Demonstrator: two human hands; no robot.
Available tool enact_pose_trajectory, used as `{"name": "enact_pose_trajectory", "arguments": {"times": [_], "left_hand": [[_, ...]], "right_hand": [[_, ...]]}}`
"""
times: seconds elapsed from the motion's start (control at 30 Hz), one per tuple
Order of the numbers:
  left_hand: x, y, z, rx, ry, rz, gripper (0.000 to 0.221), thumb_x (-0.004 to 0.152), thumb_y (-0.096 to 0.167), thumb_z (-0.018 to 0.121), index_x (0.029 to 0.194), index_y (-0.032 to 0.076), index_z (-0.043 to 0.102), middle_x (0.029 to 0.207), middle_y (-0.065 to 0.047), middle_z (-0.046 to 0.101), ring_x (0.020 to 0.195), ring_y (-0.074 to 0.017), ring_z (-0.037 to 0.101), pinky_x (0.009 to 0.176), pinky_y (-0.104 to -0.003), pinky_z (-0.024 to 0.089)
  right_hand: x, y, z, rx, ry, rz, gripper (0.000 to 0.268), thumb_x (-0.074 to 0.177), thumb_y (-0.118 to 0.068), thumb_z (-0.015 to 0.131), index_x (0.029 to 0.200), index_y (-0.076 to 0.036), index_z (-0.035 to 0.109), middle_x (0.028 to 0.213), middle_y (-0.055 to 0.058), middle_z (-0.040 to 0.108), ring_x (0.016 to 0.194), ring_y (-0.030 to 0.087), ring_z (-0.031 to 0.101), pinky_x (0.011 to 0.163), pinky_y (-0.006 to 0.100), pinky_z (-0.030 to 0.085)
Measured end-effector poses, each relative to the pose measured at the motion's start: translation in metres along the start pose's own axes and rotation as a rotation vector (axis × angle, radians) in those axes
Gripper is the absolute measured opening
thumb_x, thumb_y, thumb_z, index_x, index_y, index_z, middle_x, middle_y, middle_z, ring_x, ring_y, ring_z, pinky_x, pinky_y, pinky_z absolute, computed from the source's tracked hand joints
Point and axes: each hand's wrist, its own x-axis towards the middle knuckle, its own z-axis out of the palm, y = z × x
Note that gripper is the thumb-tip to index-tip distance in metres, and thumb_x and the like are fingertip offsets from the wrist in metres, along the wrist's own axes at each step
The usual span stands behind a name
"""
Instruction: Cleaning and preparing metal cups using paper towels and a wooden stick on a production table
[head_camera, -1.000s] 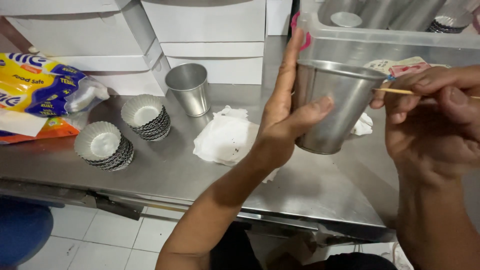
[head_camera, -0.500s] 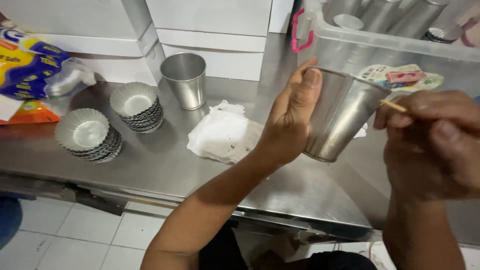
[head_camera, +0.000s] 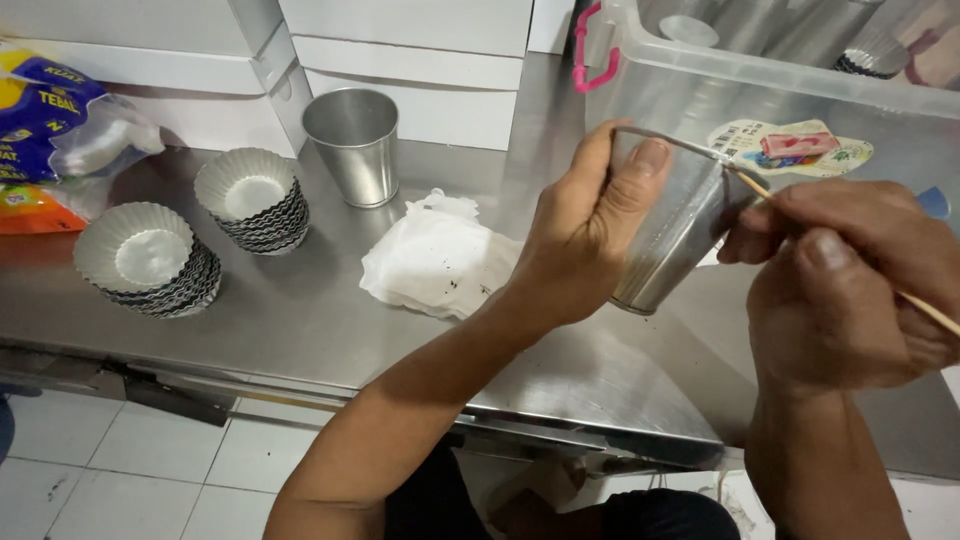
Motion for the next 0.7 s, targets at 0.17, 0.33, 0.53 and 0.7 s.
{"name": "enact_pose_trajectory", "arguments": {"times": [0.17, 0.33, 0.53, 0.7], "left_hand": [[-0.003, 0.000, -0.002, -0.010, -0.024, 0.008, 0.049, 0.114, 0.042, 0.043, 0.136, 0.000, 0.052, 0.100, -0.005, 0.065, 0.094, -0.0108, 0.061, 0.083, -0.027, 0.053], [-0.002, 0.000, -0.002, 0.025, -0.014, 0.006, 0.043, 0.115, 0.040, 0.044, 0.130, 0.001, 0.055, 0.090, -0.005, 0.065, 0.088, -0.0110, 0.062, 0.078, -0.028, 0.054], [-0.002, -0.004, -0.002, 0.018, 0.004, 0.070, 0.041, 0.114, 0.040, 0.044, 0.128, 0.002, 0.054, 0.093, -0.004, 0.066, 0.086, -0.0089, 0.063, 0.075, -0.027, 0.055], [0.000, -0.006, -0.002, -0.026, 0.045, 0.073, 0.041, 0.114, 0.039, 0.045, 0.126, 0.001, 0.055, 0.094, -0.002, 0.065, 0.083, -0.0069, 0.061, 0.073, -0.025, 0.053]], "right_hand": [[0.000, -0.002, 0.001, 0.023, -0.011, -0.005, 0.025, 0.098, -0.004, 0.051, 0.111, 0.013, 0.062, 0.090, 0.026, 0.065, 0.062, 0.026, 0.064, 0.062, 0.035, 0.061], [-0.003, 0.000, 0.000, -0.004, -0.034, 0.046, 0.021, 0.099, -0.002, 0.051, 0.108, 0.014, 0.061, 0.093, 0.028, 0.065, 0.064, 0.028, 0.064, 0.064, 0.036, 0.060], [-0.007, 0.003, 0.004, -0.056, -0.018, -0.057, 0.014, 0.095, 0.010, 0.052, 0.104, 0.016, 0.062, 0.085, 0.027, 0.062, 0.065, 0.030, 0.065, 0.057, 0.034, 0.057], [-0.008, -0.007, 0.011, -0.162, -0.092, -0.045, 0.015, 0.098, 0.015, 0.051, 0.096, 0.015, 0.066, 0.087, 0.028, 0.067, 0.067, 0.028, 0.067, 0.058, 0.031, 0.056]]}}
